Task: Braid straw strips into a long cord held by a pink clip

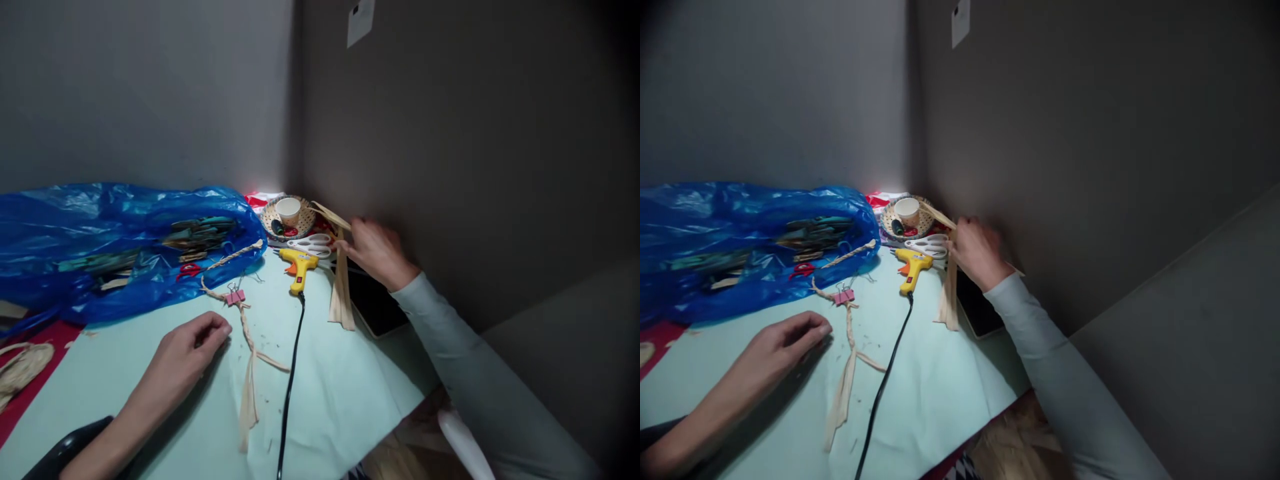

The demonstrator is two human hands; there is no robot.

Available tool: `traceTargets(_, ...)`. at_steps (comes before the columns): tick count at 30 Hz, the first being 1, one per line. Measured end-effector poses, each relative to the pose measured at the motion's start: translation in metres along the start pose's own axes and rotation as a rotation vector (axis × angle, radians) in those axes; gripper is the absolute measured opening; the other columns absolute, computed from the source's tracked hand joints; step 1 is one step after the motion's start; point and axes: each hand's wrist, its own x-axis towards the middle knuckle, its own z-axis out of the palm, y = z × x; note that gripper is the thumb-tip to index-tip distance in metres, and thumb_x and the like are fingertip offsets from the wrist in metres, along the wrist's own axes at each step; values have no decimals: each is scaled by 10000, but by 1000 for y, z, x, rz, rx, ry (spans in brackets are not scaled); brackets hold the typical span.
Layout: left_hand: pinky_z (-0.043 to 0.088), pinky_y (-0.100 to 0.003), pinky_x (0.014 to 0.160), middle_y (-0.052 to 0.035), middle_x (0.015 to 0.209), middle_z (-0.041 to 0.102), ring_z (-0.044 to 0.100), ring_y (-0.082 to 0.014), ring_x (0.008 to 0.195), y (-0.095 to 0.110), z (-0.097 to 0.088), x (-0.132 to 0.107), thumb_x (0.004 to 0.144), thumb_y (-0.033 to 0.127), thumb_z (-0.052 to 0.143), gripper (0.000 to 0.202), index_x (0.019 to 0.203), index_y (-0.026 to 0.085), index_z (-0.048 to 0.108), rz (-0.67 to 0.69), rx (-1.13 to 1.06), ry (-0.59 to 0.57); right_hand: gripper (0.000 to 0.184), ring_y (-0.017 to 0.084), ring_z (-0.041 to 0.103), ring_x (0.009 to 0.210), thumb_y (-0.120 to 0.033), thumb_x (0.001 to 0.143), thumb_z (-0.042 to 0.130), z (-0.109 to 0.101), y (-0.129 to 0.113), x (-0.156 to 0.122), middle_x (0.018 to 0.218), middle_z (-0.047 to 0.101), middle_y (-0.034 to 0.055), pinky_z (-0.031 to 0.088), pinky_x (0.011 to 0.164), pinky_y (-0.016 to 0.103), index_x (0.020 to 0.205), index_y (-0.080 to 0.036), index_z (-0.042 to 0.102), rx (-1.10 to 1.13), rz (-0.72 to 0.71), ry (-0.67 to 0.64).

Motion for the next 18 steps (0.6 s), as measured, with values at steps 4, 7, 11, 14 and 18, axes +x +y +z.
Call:
traceTargets(4,369,-311,680,-16,773,645,557,-215,741,-2,8,-13,885,497,467,324,816,219,618,15,226,-77,334,216,582,727,-400,981,414,3,-25,-17,935,663,141,268,556,283,979,-130,611,-24,-21,32)
traceTargets(7,381,-327,673,-20,772,621,569,-225,731,7,21,-17,867,501,486,306,817,216,587,22,286,-94,354,160,554,660,-293,1007,336,6,-53,-36,793,660,75,301,578,262,827,-157,609,184,-273,-185)
traceTargets(11,399,-356,732,-57,874,637,599,-255,823,9,36,-17,852,395,514,205,824,202,581,89,374,-68,183,162,568,693,-226,925,467,21,-85,-69,817,671,69,301,569,261,858,-152,621,286,-605,-483)
traceTargets(14,406,-366,780,-78,932,663,613,-272,886,7,40,-18,854,316,480,188,823,198,623,102,359,-82,213,184,583,696,-321,874,540,33,-96,-88,875,685,103,284,550,278,897,-137,643,263,-640,-578)
traceTargets(18,402,-351,735,-65,819,670,607,-265,809,11,38,-20,836,294,488,190,769,196,637,50,284,-67,182,167,557,658,-248,863,499,40,-96,-90,803,669,86,289,555,274,842,-142,645,310,-601,-615)
